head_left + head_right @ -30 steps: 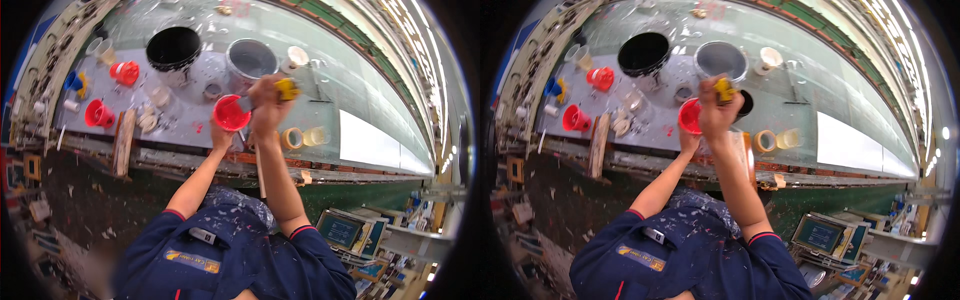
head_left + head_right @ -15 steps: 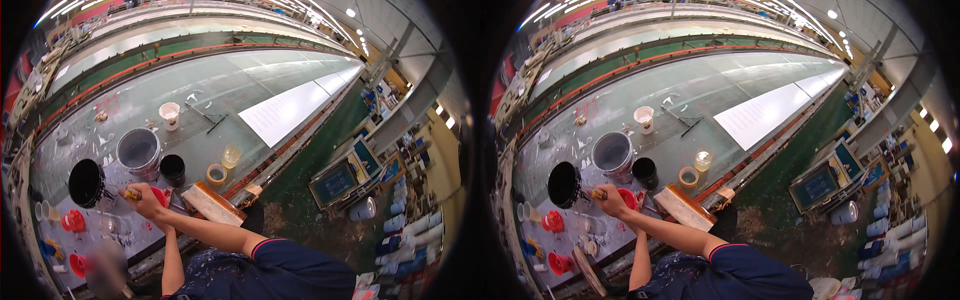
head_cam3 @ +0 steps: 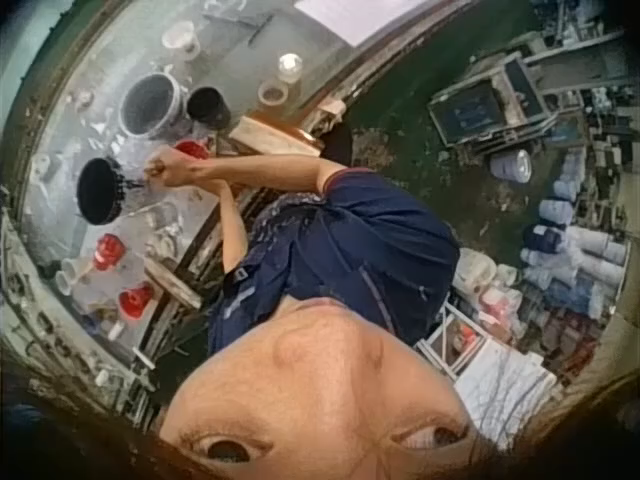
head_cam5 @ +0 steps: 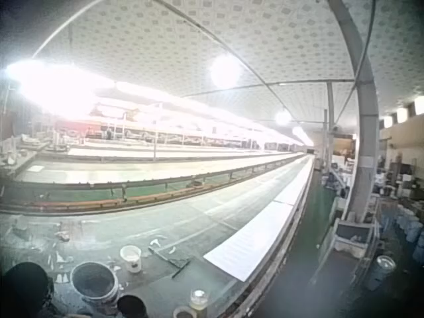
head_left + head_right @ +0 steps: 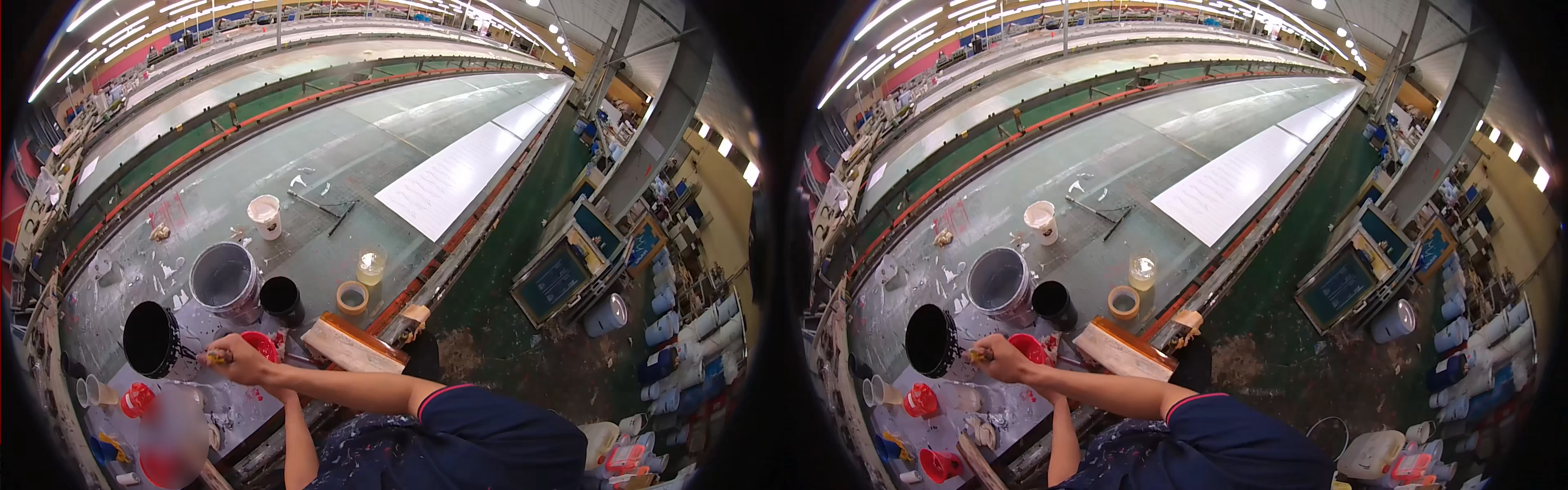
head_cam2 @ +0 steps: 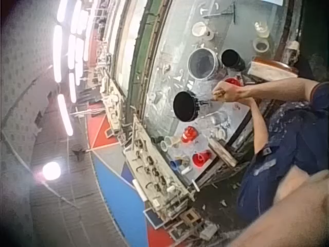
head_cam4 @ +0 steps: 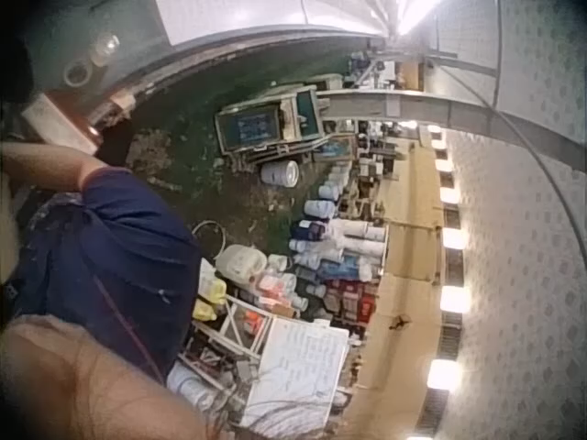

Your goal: The recorder is mixing red ink in a small container and cleaning a paint brush in a print shop setting.

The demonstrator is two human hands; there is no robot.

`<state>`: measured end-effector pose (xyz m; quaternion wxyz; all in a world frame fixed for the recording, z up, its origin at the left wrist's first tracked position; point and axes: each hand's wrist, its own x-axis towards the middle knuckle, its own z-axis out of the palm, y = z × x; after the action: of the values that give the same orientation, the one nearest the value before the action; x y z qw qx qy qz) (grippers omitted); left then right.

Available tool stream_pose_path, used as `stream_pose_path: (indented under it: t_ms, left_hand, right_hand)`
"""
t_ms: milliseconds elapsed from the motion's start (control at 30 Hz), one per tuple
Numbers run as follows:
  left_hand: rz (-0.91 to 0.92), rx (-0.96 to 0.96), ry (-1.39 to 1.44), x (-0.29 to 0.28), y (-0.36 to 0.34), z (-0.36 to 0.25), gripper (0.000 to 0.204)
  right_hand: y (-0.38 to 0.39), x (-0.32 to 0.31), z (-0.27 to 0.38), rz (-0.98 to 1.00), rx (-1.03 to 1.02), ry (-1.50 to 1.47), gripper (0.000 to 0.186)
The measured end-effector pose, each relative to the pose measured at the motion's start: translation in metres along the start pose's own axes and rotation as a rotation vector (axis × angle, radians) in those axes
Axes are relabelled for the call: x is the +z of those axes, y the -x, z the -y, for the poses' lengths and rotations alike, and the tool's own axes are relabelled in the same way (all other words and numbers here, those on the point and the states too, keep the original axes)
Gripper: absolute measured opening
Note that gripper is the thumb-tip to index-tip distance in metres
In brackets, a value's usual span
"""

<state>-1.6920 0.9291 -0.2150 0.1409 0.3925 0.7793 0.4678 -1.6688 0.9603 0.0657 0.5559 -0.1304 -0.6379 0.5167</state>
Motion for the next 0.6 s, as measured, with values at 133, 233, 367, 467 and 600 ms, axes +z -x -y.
stream_pose_path:
  t_ms: [133, 233, 367, 467, 600]
  left_hand:
    - [0.000, -0.047, 0.001, -0.021, 0.013, -0.021, 0.057]
    - [0.042, -0.060, 0.002, -0.027, 0.012, -0.046, 0.056]
    - [-0.082, 0.032, -0.081, -0.004, 0.001, 0.029, 0.060]
    - [-0.213, 0.115, -0.170, 0.013, 0.000, 0.075, 0.064]
    - [-0.156, 0.116, -0.169, 0.017, -0.002, 0.061, 0.067]
  right_hand:
    - [-0.019, -0.004, 0.073, 0.135, 0.104, 0.033, 0.037]
    - [-0.017, -0.018, 0.057, 0.049, 0.033, -0.034, 0.037]
    - [0.000, -0.011, 0.024, 0.074, 0.178, 0.069, 0.035]
    - [-0.007, 0.001, 0.058, 0.125, 0.073, 0.072, 0.032]
    - [-0.014, -0.014, 0.067, 0.073, 0.054, 0.010, 0.030]
